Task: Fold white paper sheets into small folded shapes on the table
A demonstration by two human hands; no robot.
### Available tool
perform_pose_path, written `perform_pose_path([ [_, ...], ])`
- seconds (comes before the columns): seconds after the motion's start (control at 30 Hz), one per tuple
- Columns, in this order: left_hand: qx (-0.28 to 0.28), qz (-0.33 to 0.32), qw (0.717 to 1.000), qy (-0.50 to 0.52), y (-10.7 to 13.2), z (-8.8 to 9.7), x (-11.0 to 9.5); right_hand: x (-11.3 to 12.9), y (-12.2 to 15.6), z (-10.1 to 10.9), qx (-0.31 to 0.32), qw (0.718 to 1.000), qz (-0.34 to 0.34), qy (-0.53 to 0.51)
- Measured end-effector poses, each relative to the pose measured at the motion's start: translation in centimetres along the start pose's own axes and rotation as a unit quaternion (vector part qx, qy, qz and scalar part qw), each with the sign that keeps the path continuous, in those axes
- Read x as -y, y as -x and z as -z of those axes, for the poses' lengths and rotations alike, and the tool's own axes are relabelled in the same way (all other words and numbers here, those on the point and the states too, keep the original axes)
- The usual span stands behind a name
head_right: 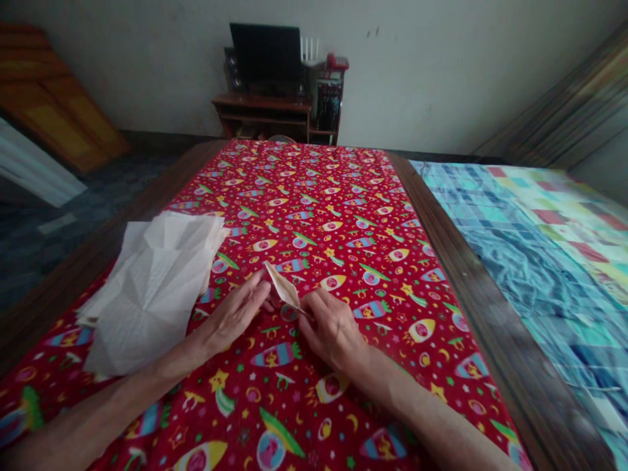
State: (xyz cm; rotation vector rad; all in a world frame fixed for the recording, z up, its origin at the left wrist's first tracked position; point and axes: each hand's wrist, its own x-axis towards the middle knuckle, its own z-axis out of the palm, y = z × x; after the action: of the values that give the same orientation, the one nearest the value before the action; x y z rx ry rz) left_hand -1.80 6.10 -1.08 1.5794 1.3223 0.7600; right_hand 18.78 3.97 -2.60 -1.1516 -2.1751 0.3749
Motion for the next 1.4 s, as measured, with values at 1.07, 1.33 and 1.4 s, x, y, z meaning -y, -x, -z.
perform_pose_path([
  [1.07,0.032,-0.095,0.985,-0.140,-1.1,-0.9,0.1,0.4,-1.5,-0.2,0.019,0.972,-0.216,-0.087],
  [1.33,0.100,-0.025,0.986,-0.132,-1.2,0.0,-0.9,0.3,-1.5,-0.3,0.034,0.976,-0.201,-0.070],
  [1.4,0.118,-0.019,0.988,-0.094,-1.2,0.1,-1.0,0.3,-1.5,-0.3,0.039,0.978,-0.194,-0.071],
])
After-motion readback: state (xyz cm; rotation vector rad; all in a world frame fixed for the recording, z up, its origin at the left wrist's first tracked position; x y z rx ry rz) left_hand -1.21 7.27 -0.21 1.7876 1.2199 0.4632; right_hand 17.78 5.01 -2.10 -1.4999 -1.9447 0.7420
